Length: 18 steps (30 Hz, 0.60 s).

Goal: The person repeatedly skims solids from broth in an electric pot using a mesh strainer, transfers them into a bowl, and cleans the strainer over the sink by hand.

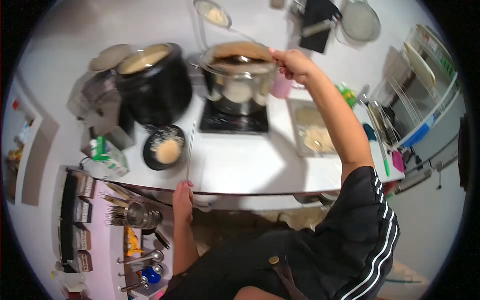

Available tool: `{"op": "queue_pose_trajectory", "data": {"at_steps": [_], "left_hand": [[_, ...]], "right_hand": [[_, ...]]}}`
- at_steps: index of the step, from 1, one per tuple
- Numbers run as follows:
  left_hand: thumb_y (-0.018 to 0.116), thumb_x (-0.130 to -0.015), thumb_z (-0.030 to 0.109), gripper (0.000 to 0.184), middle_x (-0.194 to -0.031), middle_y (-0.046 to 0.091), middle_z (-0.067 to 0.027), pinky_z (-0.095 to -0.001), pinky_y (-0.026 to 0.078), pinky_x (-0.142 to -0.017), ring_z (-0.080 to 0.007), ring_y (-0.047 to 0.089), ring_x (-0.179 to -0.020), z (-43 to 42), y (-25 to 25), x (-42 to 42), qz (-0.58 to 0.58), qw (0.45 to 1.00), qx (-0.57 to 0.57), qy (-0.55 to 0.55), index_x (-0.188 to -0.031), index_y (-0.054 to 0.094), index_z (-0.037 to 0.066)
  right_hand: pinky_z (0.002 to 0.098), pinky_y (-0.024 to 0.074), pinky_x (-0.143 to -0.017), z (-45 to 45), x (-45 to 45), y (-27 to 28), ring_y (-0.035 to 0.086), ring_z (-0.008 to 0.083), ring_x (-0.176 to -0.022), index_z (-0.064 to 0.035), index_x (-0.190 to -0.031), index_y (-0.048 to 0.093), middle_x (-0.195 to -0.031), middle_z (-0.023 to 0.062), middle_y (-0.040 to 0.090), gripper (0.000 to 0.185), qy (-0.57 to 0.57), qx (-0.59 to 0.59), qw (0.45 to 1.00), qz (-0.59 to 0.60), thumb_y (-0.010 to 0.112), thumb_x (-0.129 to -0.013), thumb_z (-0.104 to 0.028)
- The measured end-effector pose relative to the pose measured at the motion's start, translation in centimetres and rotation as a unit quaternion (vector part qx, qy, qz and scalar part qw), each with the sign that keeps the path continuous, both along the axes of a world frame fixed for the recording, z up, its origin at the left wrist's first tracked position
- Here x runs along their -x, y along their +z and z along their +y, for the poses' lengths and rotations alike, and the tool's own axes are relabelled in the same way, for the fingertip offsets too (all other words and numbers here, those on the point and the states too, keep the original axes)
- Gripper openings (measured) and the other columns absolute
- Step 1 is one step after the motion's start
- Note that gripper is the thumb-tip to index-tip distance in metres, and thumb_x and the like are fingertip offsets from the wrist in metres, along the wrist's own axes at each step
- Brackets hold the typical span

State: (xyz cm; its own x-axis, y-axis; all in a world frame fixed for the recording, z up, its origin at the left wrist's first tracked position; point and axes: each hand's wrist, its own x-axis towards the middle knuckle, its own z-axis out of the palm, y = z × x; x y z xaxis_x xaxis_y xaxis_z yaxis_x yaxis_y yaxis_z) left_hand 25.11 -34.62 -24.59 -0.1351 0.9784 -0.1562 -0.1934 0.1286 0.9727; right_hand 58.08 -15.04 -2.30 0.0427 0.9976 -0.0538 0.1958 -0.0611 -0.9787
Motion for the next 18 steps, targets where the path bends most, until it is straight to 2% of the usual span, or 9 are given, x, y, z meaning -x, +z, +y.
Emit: {"op": "queue_pose_trajectory", "data": {"at_steps": [2, 4, 7, 9, 11, 13, 15, 16, 18], "left_hand": [[0.038, -0.091, 0.020, 0.021, -0.051, 0.033, 0.0051, -0.0187, 0.021, -0.042, -0.0035, 0.028, -0.045, 0.4, 0.9, -5.2, -0.003, 0.998, 0.032, -0.054, -0.080, 0.049, 0.007], [0.037, -0.091, 0.018, 0.020, -0.053, 0.038, 0.0032, -0.0196, 0.026, -0.043, -0.0054, 0.033, -0.046, 1.2, 1.0, -11.8, 0.030, 0.985, 0.011, -0.172, -0.079, 0.049, 0.006], [0.037, -0.090, 0.017, 0.020, -0.056, 0.043, 0.0003, -0.0214, 0.033, -0.047, -0.0076, 0.040, -0.050, 3.7, -0.1, -23.0, 0.063, 0.970, 0.022, -0.235, -0.082, 0.050, 0.004], [0.038, -0.089, 0.016, 0.020, -0.059, 0.045, -0.0022, -0.0241, 0.038, -0.053, -0.0098, 0.044, -0.054, 6.8, -2.9, -29.9, 0.190, 0.940, -0.043, -0.280, -0.088, 0.053, 0.004], [0.037, -0.088, 0.017, 0.022, -0.065, 0.054, -0.0079, -0.0301, 0.042, -0.060, -0.0182, 0.053, -0.062, 9.6, -4.7, -36.5, 0.275, 0.910, -0.061, -0.305, -0.096, 0.054, 0.005], [0.038, -0.085, 0.016, 0.022, -0.078, 0.061, -0.0130, -0.0370, 0.043, -0.068, -0.0278, 0.058, -0.076, 11.7, -6.7, -41.7, 0.429, 0.852, -0.119, -0.276, -0.096, 0.054, 0.006], [0.040, -0.082, 0.018, 0.022, -0.091, 0.061, -0.0159, -0.0413, 0.043, -0.073, -0.0332, 0.057, -0.088, 13.9, -8.3, -45.8, 0.519, 0.796, -0.119, -0.287, -0.096, 0.055, 0.008], [0.040, -0.082, 0.018, 0.022, -0.091, 0.061, -0.0159, -0.0413, 0.043, -0.073, -0.0332, 0.057, -0.088, 14.8, -9.0, -47.3, 0.520, 0.795, -0.116, -0.290, -0.096, 0.055, 0.008], [0.042, -0.081, 0.020, 0.023, -0.092, 0.061, -0.0152, -0.0414, 0.044, -0.074, -0.0322, 0.058, -0.088, 16.0, -10.3, -49.6, 0.612, 0.734, -0.108, -0.273, -0.097, 0.055, 0.012]], "right_hand": [[0.0190, 0.0273, -0.042, -3.8, -7.5, -1.1, 0.038, 0.0047, -0.047, -0.0125, -0.071, 0.049, -0.058, -0.0066, 0.043, 0.025, 0.012, 0.013, 0.999, 0.044, 0.056, -0.084, -0.032], [0.0182, 0.0310, -0.045, -8.0, -14.7, -3.1, 0.040, 0.0051, -0.048, -0.0124, -0.071, 0.048, -0.058, -0.0060, 0.044, 0.023, 0.004, 0.016, 0.998, 0.056, 0.053, -0.086, -0.030], [0.0193, 0.0361, -0.050, -12.1, -25.1, -8.1, 0.056, 0.0083, -0.058, -0.0100, -0.077, 0.049, -0.063, -0.0013, 0.054, 0.016, -0.015, -0.003, 0.998, 0.056, 0.051, -0.087, -0.022], [0.0205, 0.0382, -0.050, -14.5, -29.9, -11.9, 0.055, 0.0105, -0.057, -0.0084, -0.075, 0.046, -0.062, 0.0012, 0.055, 0.017, -0.023, -0.010, 0.999, 0.048, 0.050, -0.088, -0.019], [0.0226, 0.0400, -0.048, -16.1, -33.8, -16.7, 0.056, 0.0124, -0.056, -0.0058, -0.075, 0.044, -0.063, 0.0034, 0.056, 0.018, -0.050, 0.007, 0.999, 0.015, 0.048, -0.088, -0.018], [0.0280, 0.0429, -0.046, -16.8, -36.1, -21.6, 0.058, 0.0164, -0.055, -0.0045, -0.078, 0.043, -0.063, 0.0074, 0.057, 0.013, -0.106, 0.025, 0.993, -0.047, 0.049, -0.086, -0.013], [0.0349, 0.0456, -0.048, -17.2, -36.4, -24.3, 0.059, 0.0236, -0.055, -0.0039, -0.082, 0.043, -0.066, 0.0138, 0.059, 0.006, -0.145, 0.026, 0.944, -0.294, 0.049, -0.080, -0.007], [0.0349, 0.0456, -0.048, -17.1, -36.7, -25.9, 0.059, 0.0236, -0.055, -0.0039, -0.082, 0.043, -0.066, 0.0138, 0.059, 0.006, -0.144, 0.030, 0.945, -0.293, 0.049, -0.080, -0.007], [0.0405, 0.0467, -0.051, -17.3, -37.0, -28.9, 0.060, 0.0307, -0.058, -0.0043, -0.088, 0.045, -0.069, 0.0184, 0.059, 0.013, -0.187, -0.073, 0.792, -0.577, 0.049, -0.075, -0.006]]}}
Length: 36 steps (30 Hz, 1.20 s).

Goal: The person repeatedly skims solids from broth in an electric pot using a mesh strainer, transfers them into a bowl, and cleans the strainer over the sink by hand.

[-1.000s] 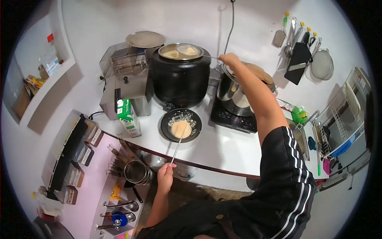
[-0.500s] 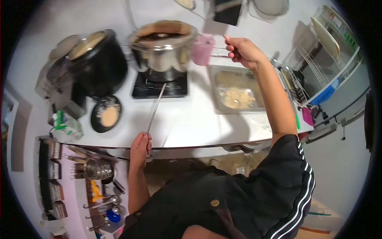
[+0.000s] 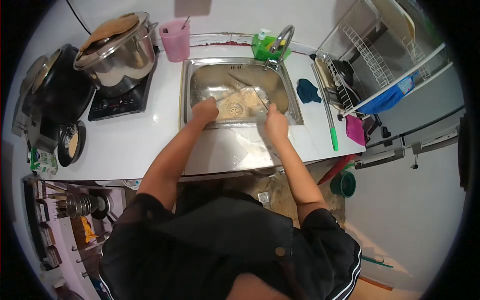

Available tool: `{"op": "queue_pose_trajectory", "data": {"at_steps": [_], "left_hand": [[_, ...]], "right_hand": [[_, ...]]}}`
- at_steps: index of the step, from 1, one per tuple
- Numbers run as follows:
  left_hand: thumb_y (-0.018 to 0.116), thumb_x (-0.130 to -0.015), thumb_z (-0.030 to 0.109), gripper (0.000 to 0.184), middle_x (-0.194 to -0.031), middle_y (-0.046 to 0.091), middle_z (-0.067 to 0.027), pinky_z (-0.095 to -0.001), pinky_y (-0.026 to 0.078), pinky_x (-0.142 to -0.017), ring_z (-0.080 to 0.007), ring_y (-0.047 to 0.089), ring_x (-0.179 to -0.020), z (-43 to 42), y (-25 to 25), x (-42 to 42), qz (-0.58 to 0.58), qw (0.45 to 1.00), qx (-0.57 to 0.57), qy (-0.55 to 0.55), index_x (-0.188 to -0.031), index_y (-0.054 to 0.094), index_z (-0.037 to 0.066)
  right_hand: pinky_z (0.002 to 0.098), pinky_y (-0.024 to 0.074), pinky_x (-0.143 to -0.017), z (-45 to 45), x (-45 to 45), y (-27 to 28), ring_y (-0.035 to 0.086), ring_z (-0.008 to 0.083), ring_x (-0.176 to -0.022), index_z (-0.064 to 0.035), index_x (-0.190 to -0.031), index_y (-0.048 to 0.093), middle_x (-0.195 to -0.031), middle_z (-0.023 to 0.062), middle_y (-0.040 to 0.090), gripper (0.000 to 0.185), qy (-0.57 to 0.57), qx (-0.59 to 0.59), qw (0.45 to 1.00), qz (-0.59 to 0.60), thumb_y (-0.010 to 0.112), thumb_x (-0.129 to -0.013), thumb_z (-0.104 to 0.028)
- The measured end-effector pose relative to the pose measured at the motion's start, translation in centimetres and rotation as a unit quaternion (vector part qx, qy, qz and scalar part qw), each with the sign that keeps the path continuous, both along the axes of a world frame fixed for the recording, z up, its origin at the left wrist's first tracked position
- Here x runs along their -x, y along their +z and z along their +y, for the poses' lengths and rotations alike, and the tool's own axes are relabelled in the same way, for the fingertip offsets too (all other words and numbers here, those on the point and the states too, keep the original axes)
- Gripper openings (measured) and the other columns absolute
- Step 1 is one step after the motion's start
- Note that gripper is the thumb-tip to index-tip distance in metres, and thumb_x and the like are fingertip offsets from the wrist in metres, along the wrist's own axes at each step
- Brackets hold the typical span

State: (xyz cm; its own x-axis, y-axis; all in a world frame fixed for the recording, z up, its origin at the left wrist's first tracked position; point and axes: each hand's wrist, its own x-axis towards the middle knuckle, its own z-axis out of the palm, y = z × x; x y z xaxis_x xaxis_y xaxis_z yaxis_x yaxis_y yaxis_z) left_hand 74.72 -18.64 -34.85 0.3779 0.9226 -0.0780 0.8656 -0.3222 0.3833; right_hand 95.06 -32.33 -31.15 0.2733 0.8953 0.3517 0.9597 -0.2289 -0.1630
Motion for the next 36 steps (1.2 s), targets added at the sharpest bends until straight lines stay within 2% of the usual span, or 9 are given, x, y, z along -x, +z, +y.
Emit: {"op": "queue_pose_trajectory", "data": {"at_steps": [10, 15, 19, 21, 22, 28, 30, 34, 36], "left_hand": [[0.040, -0.083, 0.025, 0.024, -0.091, 0.061, -0.0132, -0.0435, 0.045, -0.073, -0.0315, 0.058, -0.086, 0.0, -1.6, -2.9, -0.019, 1.000, 0.007, 0.003, -0.093, 0.059, 0.012], [0.042, -0.082, 0.025, 0.023, -0.088, 0.061, -0.0138, -0.0435, 0.045, -0.071, -0.0314, 0.058, -0.084, 0.1, -2.2, -2.3, -0.044, 0.998, -0.020, 0.032, -0.086, 0.061, 0.013], [0.045, -0.080, 0.025, 0.022, -0.086, 0.062, -0.0128, -0.0430, 0.046, -0.070, -0.0308, 0.059, -0.082, 0.5, -2.8, -2.3, -0.052, 0.997, -0.035, 0.055, -0.083, 0.063, 0.012], [0.050, -0.075, 0.024, 0.020, -0.086, 0.062, -0.0122, -0.0411, 0.046, -0.070, -0.0294, 0.059, -0.082, 1.0, -3.3, -2.3, 0.053, 0.998, -0.026, 0.018, -0.082, 0.065, 0.012], [0.050, -0.075, 0.024, 0.020, -0.086, 0.062, -0.0122, -0.0411, 0.046, -0.070, -0.0294, 0.059, -0.082, 0.6, -3.0, -2.1, 0.055, 0.998, -0.024, 0.018, -0.082, 0.065, 0.012], [0.055, -0.069, 0.020, 0.018, -0.086, 0.063, -0.0128, -0.0387, 0.048, -0.069, -0.0288, 0.061, -0.081, 0.7, -3.2, -2.4, -0.035, 0.998, -0.027, 0.053, -0.079, 0.066, 0.010], [0.056, -0.069, 0.020, 0.017, -0.083, 0.063, -0.0126, -0.0389, 0.048, -0.067, -0.0291, 0.061, -0.079, 0.9, -3.7, -2.5, -0.008, 0.999, -0.026, 0.046, -0.078, 0.066, 0.010], [0.056, -0.069, 0.020, 0.016, -0.083, 0.063, -0.0129, -0.0382, 0.048, -0.067, -0.0289, 0.061, -0.079, 0.4, -2.9, -2.5, -0.013, 0.998, -0.023, 0.056, -0.077, 0.066, 0.010], [0.056, -0.069, 0.020, 0.016, -0.083, 0.063, -0.0134, -0.0383, 0.048, -0.067, -0.0291, 0.061, -0.080, 0.4, -2.8, -2.5, 0.025, 0.998, -0.014, 0.055, -0.076, 0.066, 0.008]], "right_hand": [[0.0421, 0.0470, -0.054, -1.9, -1.2, 0.1, 0.059, 0.0333, -0.063, -0.0187, -0.107, 0.055, -0.068, 0.0155, 0.057, 0.031, -0.038, 0.101, 0.994, -0.015, 0.048, -0.077, -0.018], [0.0423, 0.0462, -0.055, -0.7, -1.7, 3.3, 0.058, 0.0319, -0.062, -0.0278, -0.105, 0.060, -0.068, 0.0150, 0.058, 0.032, -0.105, -0.039, 0.994, -0.015, 0.053, -0.074, -0.021], [0.0425, 0.0467, -0.059, 0.2, -1.9, 1.7, 0.060, 0.0322, -0.065, -0.0266, -0.100, 0.063, -0.072, 0.0157, 0.060, 0.028, -0.093, -0.100, 0.990, 0.042, 0.054, -0.073, -0.023], [0.0411, 0.0473, -0.062, 0.4, -1.9, -0.1, 0.061, 0.0325, -0.070, -0.0248, -0.092, 0.066, -0.077, 0.0158, 0.062, 0.022, -0.060, 0.177, 0.981, 0.051, 0.055, -0.073, -0.024], [0.0411, 0.0473, -0.062, 0.2, -1.4, 0.2, 0.061, 0.0325, -0.070, -0.0248, -0.092, 0.066, -0.077, 0.0158, 0.062, 0.022, -0.059, 0.179, 0.981, 0.053, 0.055, -0.073, -0.024], [0.0400, 0.0474, -0.066, 0.7, -1.6, 4.0, 0.060, 0.0324, -0.075, -0.0215, -0.089, 0.067, -0.078, 0.0139, 0.063, 0.020, -0.104, 0.111, 0.985, 0.087, 0.053, -0.073, -0.024], [0.0405, 0.0472, -0.066, 0.4, -1.2, 5.1, 0.060, 0.0330, -0.075, -0.0192, -0.087, 0.067, -0.079, 0.0134, 0.063, 0.020, -0.128, -0.015, 0.983, 0.133, 0.053, -0.074, -0.025], [0.0408, 0.0471, -0.067, 0.1, -1.4, 1.2, 0.060, 0.0335, -0.075, -0.0189, -0.087, 0.067, -0.080, 0.0140, 0.063, 0.020, -0.120, -0.022, 0.981, 0.149, 0.053, -0.074, -0.024], [0.0408, 0.0473, -0.068, -0.1, -1.6, -0.8, 0.060, 0.0336, -0.075, -0.0193, -0.089, 0.067, -0.080, 0.0143, 0.063, 0.021, -0.082, 0.178, 0.975, 0.103, 0.052, -0.075, -0.022]]}}
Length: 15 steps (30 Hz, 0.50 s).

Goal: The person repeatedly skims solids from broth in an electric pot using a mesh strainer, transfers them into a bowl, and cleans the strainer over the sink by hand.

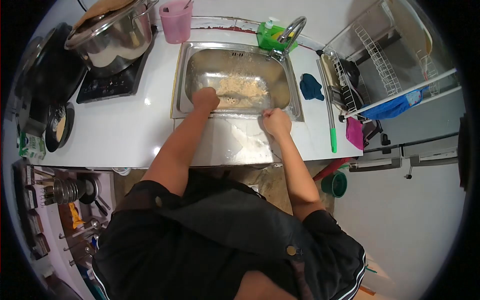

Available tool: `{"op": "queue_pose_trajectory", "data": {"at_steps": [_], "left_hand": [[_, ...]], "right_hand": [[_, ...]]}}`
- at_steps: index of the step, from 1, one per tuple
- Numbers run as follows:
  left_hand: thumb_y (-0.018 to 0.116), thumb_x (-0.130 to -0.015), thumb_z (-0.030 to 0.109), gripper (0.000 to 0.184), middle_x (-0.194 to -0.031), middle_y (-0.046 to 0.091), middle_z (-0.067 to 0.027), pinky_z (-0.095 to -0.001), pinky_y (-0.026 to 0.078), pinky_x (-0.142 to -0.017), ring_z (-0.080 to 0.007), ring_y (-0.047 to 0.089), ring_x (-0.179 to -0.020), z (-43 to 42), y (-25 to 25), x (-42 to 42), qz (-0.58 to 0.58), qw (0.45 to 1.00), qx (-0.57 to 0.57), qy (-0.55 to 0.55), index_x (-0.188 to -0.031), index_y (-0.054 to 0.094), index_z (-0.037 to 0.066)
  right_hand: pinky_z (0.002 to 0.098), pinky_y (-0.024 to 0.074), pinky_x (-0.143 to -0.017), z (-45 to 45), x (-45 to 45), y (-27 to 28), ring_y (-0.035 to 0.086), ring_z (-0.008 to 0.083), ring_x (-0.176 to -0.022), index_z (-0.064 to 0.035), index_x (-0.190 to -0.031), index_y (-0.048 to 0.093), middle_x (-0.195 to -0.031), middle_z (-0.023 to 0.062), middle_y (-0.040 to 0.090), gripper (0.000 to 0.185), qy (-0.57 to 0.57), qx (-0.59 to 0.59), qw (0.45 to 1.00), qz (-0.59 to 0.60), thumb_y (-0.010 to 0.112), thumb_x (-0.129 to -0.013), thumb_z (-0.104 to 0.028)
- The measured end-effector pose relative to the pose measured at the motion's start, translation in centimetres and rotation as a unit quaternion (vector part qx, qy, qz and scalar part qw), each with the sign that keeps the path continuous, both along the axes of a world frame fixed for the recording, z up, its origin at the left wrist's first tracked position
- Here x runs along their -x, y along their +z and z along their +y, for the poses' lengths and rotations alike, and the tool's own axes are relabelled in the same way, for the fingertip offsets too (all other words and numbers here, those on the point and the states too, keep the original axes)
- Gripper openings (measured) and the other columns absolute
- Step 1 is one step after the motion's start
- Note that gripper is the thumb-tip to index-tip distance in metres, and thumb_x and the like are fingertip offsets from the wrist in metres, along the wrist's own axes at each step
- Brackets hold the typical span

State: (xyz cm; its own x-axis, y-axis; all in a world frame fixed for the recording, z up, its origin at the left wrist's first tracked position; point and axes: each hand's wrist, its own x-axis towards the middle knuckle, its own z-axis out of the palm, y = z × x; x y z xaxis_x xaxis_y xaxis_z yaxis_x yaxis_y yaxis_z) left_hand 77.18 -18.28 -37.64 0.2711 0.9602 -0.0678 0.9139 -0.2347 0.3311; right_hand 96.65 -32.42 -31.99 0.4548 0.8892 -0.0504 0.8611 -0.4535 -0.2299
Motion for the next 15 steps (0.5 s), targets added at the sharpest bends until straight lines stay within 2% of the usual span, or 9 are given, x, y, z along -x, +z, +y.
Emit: {"op": "queue_pose_trajectory", "data": {"at_steps": [4, 6, 7, 9, 10, 12, 15], "left_hand": [[0.056, -0.070, 0.019, 0.016, -0.083, 0.063, -0.0136, -0.0383, 0.048, -0.067, -0.0294, 0.061, -0.079, -0.2, 0.4, -0.1, 0.010, 1.000, 0.014, 0.009, -0.076, 0.066, 0.008], [0.056, -0.070, 0.019, 0.016, -0.083, 0.063, -0.0141, -0.0386, 0.048, -0.068, -0.0295, 0.061, -0.080, -0.1, 0.3, -0.2, -0.013, 1.000, 0.003, 0.019, -0.077, 0.066, 0.008], [0.056, -0.070, 0.019, 0.016, -0.083, 0.063, -0.0141, -0.0386, 0.048, -0.068, -0.0295, 0.061, -0.080, -0.2, 0.4, -0.1, -0.013, 1.000, 0.003, 0.018, -0.077, 0.066, 0.008], [0.055, -0.071, 0.019, 0.017, -0.084, 0.063, -0.0136, -0.0383, 0.048, -0.069, -0.0293, 0.061, -0.081, -0.2, 0.6, 0.0, -0.031, 0.999, -0.013, 0.023, -0.078, 0.066, 0.008], [0.055, -0.071, 0.019, 0.017, -0.084, 0.063, -0.0136, -0.0383, 0.048, -0.069, -0.0293, 0.061, -0.081, -0.2, 0.8, 0.1, -0.031, 0.999, -0.013, 0.023, -0.078, 0.066, 0.008], [0.056, -0.071, 0.020, 0.016, -0.084, 0.063, -0.0129, -0.0382, 0.048, -0.069, -0.0291, 0.061, -0.080, -0.5, 1.2, 0.1, -0.051, 0.998, -0.036, 0.027, -0.077, 0.065, 0.009], [0.055, -0.072, 0.020, 0.015, -0.082, 0.063, -0.0120, -0.0384, 0.048, -0.068, -0.0291, 0.060, -0.078, -0.1, 0.8, 0.1, -0.013, 0.999, -0.032, 0.015, -0.077, 0.065, 0.009]], "right_hand": [[0.0405, 0.0474, -0.069, 0.1, -0.1, 3.3, 0.060, 0.0339, -0.076, -0.0179, -0.090, 0.067, -0.081, 0.0158, 0.062, 0.021, -0.042, -0.044, 0.998, 0.008, 0.052, -0.075, -0.022], [0.0411, 0.0471, -0.070, 0.2, 0.0, 5.5, 0.060, 0.0339, -0.077, -0.0163, -0.088, 0.067, -0.082, 0.0165, 0.062, 0.021, -0.060, -0.120, 0.991, 0.013, 0.052, -0.074, -0.023], [0.0411, 0.0471, -0.070, 0.2, 0.0, 6.0, 0.060, 0.0339, -0.077, -0.0163, -0.088, 0.067, -0.082, 0.0165, 0.062, 0.021, -0.060, -0.119, 0.991, 0.013, 0.052, -0.074, -0.023], [0.0409, 0.0471, -0.071, 0.5, 0.1, 6.4, 0.060, 0.0331, -0.079, -0.0182, -0.089, 0.067, -0.083, 0.0155, 0.063, 0.021, -0.098, -0.232, 0.966, 0.054, 0.053, -0.074, -0.023], [0.0409, 0.0471, -0.071, 1.0, -0.1, 5.5, 0.060, 0.0331, -0.079, -0.0182, -0.089, 0.067, -0.083, 0.0155, 0.063, 0.021, -0.098, -0.232, 0.966, 0.054, 0.053, -0.074, -0.023], [0.0396, 0.0475, -0.071, 1.7, -0.5, 2.9, 0.060, 0.0318, -0.079, -0.0215, -0.091, 0.067, -0.084, 0.0135, 0.063, 0.021, -0.035, -0.007, 0.999, 0.007, 0.053, -0.074, -0.023], [0.0383, 0.0476, -0.071, 1.4, 0.6, 4.6, 0.061, 0.0312, -0.080, -0.0229, -0.091, 0.067, -0.085, 0.0132, 0.063, 0.021, -0.044, -0.024, 0.999, 0.003, 0.054, -0.074, -0.023]]}}
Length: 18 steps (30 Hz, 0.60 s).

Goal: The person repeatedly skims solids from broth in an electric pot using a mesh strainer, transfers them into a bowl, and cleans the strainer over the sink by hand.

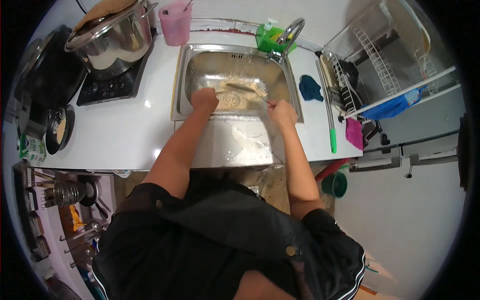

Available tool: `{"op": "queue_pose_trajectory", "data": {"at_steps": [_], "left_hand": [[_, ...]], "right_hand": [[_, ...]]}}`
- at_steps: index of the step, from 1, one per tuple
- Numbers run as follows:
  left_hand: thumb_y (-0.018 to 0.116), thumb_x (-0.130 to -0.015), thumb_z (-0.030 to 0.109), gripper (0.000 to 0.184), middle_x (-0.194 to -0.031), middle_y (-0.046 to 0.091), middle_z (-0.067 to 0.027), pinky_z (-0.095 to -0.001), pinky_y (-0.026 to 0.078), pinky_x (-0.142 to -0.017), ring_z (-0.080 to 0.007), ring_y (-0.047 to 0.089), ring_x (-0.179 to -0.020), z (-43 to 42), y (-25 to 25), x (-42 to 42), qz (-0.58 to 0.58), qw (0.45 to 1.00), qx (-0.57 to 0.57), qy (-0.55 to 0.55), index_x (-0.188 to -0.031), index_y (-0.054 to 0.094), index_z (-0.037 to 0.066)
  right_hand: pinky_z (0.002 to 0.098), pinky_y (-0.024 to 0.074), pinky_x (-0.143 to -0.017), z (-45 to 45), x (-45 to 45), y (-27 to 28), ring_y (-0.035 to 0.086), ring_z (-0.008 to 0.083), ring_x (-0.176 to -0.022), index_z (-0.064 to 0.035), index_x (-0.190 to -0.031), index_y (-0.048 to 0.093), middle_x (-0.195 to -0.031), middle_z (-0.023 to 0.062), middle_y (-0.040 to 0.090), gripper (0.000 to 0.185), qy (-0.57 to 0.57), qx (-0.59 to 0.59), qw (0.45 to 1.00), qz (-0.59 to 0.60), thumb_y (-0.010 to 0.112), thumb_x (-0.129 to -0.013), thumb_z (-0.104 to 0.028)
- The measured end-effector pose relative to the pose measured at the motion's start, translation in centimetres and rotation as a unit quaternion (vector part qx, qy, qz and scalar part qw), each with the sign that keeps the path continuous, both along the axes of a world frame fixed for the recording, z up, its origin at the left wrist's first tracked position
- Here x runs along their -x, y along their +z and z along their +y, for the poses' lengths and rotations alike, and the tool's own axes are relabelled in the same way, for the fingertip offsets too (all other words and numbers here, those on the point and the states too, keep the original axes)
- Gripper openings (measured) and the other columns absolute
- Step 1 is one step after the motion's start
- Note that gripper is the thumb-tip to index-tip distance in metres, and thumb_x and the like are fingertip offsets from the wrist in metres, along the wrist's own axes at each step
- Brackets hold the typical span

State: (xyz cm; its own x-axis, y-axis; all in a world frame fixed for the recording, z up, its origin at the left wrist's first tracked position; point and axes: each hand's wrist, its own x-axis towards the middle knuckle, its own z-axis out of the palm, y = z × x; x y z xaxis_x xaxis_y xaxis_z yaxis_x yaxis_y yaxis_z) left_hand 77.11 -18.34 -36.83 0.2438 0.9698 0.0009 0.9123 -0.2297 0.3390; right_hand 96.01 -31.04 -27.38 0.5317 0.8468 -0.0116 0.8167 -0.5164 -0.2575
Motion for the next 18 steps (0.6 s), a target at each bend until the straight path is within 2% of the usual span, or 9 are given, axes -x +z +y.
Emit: {"op": "queue_pose_trajectory", "data": {"at_steps": [4, 6, 10, 12, 15, 16, 17, 18], "left_hand": [[0.053, -0.075, 0.024, 0.018, -0.081, 0.062, -0.0140, -0.0410, 0.047, -0.067, -0.0311, 0.060, -0.076, -0.2, -0.4, 0.2, -0.029, 0.999, -0.019, -0.008, -0.079, 0.065, 0.011], [0.053, -0.076, 0.024, 0.018, -0.081, 0.062, -0.0140, -0.0409, 0.047, -0.067, -0.0317, 0.060, -0.077, 0.0, -0.4, 0.1, -0.024, 1.000, -0.014, -0.009, -0.078, 0.065, 0.011], [0.053, -0.076, 0.024, 0.018, -0.081, 0.062, -0.0140, -0.0408, 0.047, -0.067, -0.0315, 0.060, -0.077, -0.4, -0.4, 0.0, -0.039, 0.999, -0.011, 0.009, -0.078, 0.065, 0.011], [0.053, -0.075, 0.022, 0.016, -0.080, 0.062, -0.0138, -0.0411, 0.047, -0.067, -0.0309, 0.060, -0.077, -0.2, -0.4, 0.1, -0.056, 0.998, -0.037, -0.002, -0.078, 0.065, 0.012], [0.055, -0.072, 0.020, 0.015, -0.078, 0.062, -0.0123, -0.0400, 0.046, -0.065, -0.0294, 0.060, -0.075, -0.5, 0.1, 0.3, -0.075, 0.997, -0.025, 0.018, -0.079, 0.065, 0.011], [0.055, -0.072, 0.020, 0.015, -0.078, 0.062, -0.0123, -0.0400, 0.046, -0.065, -0.0294, 0.060, -0.075, -0.7, 0.2, 0.3, -0.079, 0.996, -0.027, 0.027, -0.079, 0.065, 0.011], [0.055, -0.071, 0.020, 0.015, -0.079, 0.062, -0.0123, -0.0400, 0.046, -0.065, -0.0292, 0.060, -0.076, -0.7, 0.2, 0.3, -0.098, 0.994, -0.038, 0.036, -0.079, 0.065, 0.011], [0.055, -0.070, 0.019, 0.016, -0.079, 0.062, -0.0123, -0.0401, 0.046, -0.066, -0.0291, 0.060, -0.076, -0.6, 0.1, 0.3, -0.116, 0.991, -0.051, 0.043, -0.080, 0.064, 0.011]], "right_hand": [[0.0384, 0.0475, -0.070, 0.0, 0.4, 1.7, 0.060, 0.0317, -0.080, -0.0224, -0.089, 0.067, -0.083, 0.0138, 0.063, 0.021, 0.003, -0.032, 0.999, 0.001, 0.053, -0.074, -0.021], [0.0393, 0.0474, -0.070, -0.3, 1.2, 2.9, 0.060, 0.0322, -0.080, -0.0226, -0.089, 0.067, -0.082, 0.0145, 0.063, 0.020, -0.034, -0.142, 0.989, -0.005, 0.052, -0.075, -0.021], [0.0402, 0.0471, -0.069, 0.1, 1.1, -0.3, 0.060, 0.0323, -0.080, -0.0224, -0.090, 0.066, -0.082, 0.0148, 0.062, 0.021, 0.008, -0.103, 0.994, -0.044, 0.051, -0.077, -0.022], [0.0406, 0.0471, -0.068, 0.1, 0.9, -0.6, 0.059, 0.0336, -0.081, -0.0233, -0.092, 0.066, -0.082, 0.0156, 0.062, 0.021, 0.047, 0.006, 0.999, -0.019, 0.050, -0.077, -0.023], [0.0366, 0.0476, -0.067, 0.4, -0.4, -0.4, 0.061, 0.0290, -0.075, -0.0183, -0.091, 0.066, -0.078, 0.0127, 0.064, 0.020, 0.030, -0.068, 0.997, 0.008, 0.051, -0.080, -0.024], [0.0366, 0.0476, -0.067, 0.6, -2.0, -2.5, 0.061, 0.0290, -0.075, -0.0183, -0.091, 0.066, -0.078, 0.0127, 0.064, 0.020, 0.040, -0.069, 0.997, 0.005, 0.051, -0.080, -0.024], [0.0324, 0.0465, -0.060, 1.1, -4.4, -6.3, 0.060, 0.0223, -0.068, -0.0178, -0.093, 0.066, -0.073, 0.0094, 0.063, 0.020, 0.055, -0.151, 0.975, 0.154, 0.051, -0.082, -0.024], [0.0283, 0.0454, -0.054, 1.6, -5.5, -8.2, 0.058, 0.0156, -0.061, -0.0172, -0.095, 0.066, -0.068, 0.0061, 0.062, 0.020, 0.068, -0.227, 0.924, 0.301, 0.051, -0.083, -0.025]]}}
